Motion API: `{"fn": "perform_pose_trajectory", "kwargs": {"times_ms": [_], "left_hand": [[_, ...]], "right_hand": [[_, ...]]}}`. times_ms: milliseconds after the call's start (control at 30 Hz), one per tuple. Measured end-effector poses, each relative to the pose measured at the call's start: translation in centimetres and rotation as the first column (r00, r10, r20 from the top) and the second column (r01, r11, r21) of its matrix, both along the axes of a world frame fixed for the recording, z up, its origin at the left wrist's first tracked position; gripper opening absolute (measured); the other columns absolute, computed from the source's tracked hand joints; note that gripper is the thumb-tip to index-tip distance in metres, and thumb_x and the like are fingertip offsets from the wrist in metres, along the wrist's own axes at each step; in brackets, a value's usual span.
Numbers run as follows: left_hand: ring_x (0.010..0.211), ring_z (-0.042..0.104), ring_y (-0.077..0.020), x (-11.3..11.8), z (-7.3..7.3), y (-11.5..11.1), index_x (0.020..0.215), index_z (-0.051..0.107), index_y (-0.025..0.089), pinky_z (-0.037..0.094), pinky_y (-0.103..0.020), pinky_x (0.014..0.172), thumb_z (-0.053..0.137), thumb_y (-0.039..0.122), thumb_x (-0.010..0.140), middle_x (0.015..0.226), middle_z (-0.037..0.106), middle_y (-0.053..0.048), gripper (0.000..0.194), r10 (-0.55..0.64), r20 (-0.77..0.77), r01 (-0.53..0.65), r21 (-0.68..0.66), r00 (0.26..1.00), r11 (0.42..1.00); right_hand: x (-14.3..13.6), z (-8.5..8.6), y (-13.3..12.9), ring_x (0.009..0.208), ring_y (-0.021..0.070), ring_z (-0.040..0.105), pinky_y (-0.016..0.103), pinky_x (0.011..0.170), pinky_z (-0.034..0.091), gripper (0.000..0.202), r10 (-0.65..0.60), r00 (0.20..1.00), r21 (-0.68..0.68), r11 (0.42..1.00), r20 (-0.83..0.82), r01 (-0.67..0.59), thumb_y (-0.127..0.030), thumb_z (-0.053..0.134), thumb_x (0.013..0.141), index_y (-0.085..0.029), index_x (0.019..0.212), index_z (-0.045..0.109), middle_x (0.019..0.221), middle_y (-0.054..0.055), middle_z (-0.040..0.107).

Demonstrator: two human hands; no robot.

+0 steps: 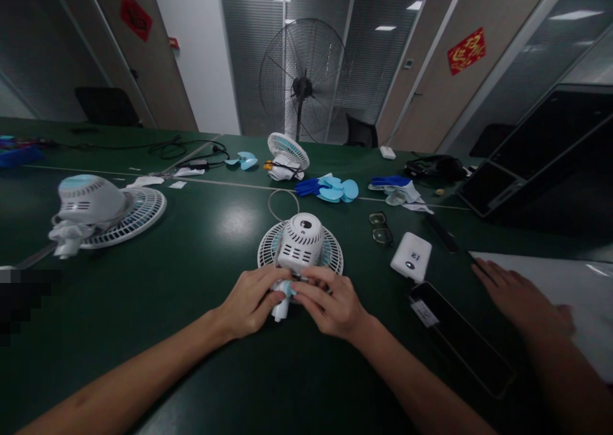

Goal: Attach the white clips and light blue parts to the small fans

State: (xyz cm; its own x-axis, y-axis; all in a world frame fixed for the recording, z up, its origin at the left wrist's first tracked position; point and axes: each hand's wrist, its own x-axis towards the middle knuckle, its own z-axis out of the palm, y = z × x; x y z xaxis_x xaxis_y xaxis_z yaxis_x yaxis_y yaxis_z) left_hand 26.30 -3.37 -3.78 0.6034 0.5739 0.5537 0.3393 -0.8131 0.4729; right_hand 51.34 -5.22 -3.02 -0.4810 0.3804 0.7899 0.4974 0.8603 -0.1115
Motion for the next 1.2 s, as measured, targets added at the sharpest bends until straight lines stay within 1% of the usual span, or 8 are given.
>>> {"fn": "perform_pose_trajectory", "kwargs": {"times_ms": [200, 333, 400, 567, 833, 900, 1033, 1200], "left_hand": [[0.085, 0.065, -0.0212, 0.4, 0.5, -0.2, 0.128, 0.055, 0.019, 0.054, -0.033, 0.073, 0.043, 0.034, 0.108, 0.101, 0.069, -0.008, 0.028, -0.025, -0.041, 0.026, 0.026, 0.999, 0.999], [0.085, 0.065, -0.0219, 0.6, 0.7, -0.3, 0.128, 0.055, 0.019, 0.054, -0.034, 0.072, 0.043, 0.035, 0.108, 0.101, 0.069, -0.008, 0.028, -0.005, -0.084, 0.009, 0.052, 0.996, 0.999], [0.084, 0.066, -0.0219, 0.5, 0.7, -0.3, 0.129, 0.055, 0.019, 0.054, -0.034, 0.072, 0.042, 0.036, 0.109, 0.101, 0.069, -0.008, 0.029, 0.012, -0.077, -0.006, 0.07, 0.997, 0.998], [0.086, 0.067, -0.0212, 0.3, 0.4, -0.1, 0.13, 0.054, 0.019, 0.054, -0.034, 0.075, 0.04, 0.035, 0.11, 0.104, 0.07, -0.008, 0.029, 0.013, -0.015, -0.012, 0.056, 1.0, 0.998], [0.084, 0.066, -0.0221, 0.4, 0.3, -0.2, 0.13, 0.055, 0.019, 0.055, -0.035, 0.073, 0.041, 0.035, 0.109, 0.102, 0.07, -0.008, 0.029, 0.021, -0.038, -0.018, 0.076, 0.999, 0.997], [0.086, 0.067, -0.0224, 0.4, 0.4, -0.2, 0.131, 0.054, 0.02, 0.055, -0.036, 0.074, 0.041, 0.034, 0.109, 0.105, 0.07, -0.009, 0.029, 0.022, -0.031, -0.019, 0.076, 0.999, 0.997], [0.087, 0.067, -0.0224, 0.2, 0.3, 0.0, 0.133, 0.053, 0.02, 0.055, -0.036, 0.075, 0.04, 0.035, 0.11, 0.106, 0.07, -0.009, 0.03, -0.009, -0.013, 0.01, 0.048, 1.0, 0.999], [0.09, 0.069, -0.0228, -0.1, 0.0, 0.2, 0.134, 0.053, 0.02, 0.056, -0.036, 0.078, 0.039, 0.037, 0.11, 0.109, 0.071, -0.009, 0.032, -0.019, -0.005, 0.019, 0.026, 1.0, 0.999]], "right_hand": [[-1.0, -0.2, 0.0, 0.084, 0.0146, 0.069, 0.027, 0.071, 0.062, 0.011, -0.075, 0.992, 0.002, 0.997, -0.098, 0.075, -0.029, 0.07, 0.1, -0.018, 0.102, 0.073, 0.11, 0.008, 0.068], [-1.6, 0.0, -0.4, 0.085, 0.0157, 0.069, 0.028, 0.068, 0.06, 0.011, -0.084, 0.987, -0.05, 0.996, -0.134, 0.078, -0.021, 0.068, 0.099, -0.018, 0.088, 0.069, 0.106, 0.008, 0.068], [-1.4, 0.2, -0.5, 0.092, 0.0183, 0.069, 0.031, 0.074, 0.062, 0.004, -0.052, 0.991, -0.087, 0.995, -0.125, 0.041, -0.021, 0.067, 0.098, -0.018, 0.096, 0.07, 0.11, 0.009, 0.068], [-0.3, 0.1, 0.1, 0.096, 0.0177, 0.068, 0.03, 0.075, 0.064, 0.03, 0.061, 0.997, -0.111, 0.992, -0.049, -0.066, -0.018, 0.066, 0.099, -0.018, 0.129, 0.066, 0.128, 0.013, 0.062], [-1.3, -0.7, 0.2, 0.083, 0.0143, 0.066, 0.032, 0.074, 0.064, 0.009, -0.063, 0.987, -0.102, 0.994, -0.147, 0.048, -0.027, 0.072, 0.098, -0.019, 0.093, 0.071, 0.128, 0.01, 0.061], [-1.2, -0.5, 0.1, 0.086, 0.0158, 0.066, 0.034, 0.076, 0.064, 0.007, -0.058, 0.99, -0.11, 0.993, -0.131, 0.043, -0.026, 0.071, 0.097, -0.019, 0.1, 0.072, 0.131, 0.011, 0.06], [-0.3, -0.1, 0.3, 0.09, 0.0159, 0.068, 0.03, 0.071, 0.065, 0.028, 0.036, 0.998, -0.059, 0.997, -0.059, -0.04, -0.02, 0.067, 0.098, -0.021, 0.126, 0.068, 0.133, 0.012, 0.06], [0.6, 0.0, 0.7, 0.097, 0.0162, 0.07, 0.028, 0.075, 0.066, 0.037, 0.053, 0.992, 0.024, 0.998, 0.117, -0.056, -0.013, 0.058, 0.102, -0.025, 0.136, 0.064, 0.138, 0.011, 0.062]]}}
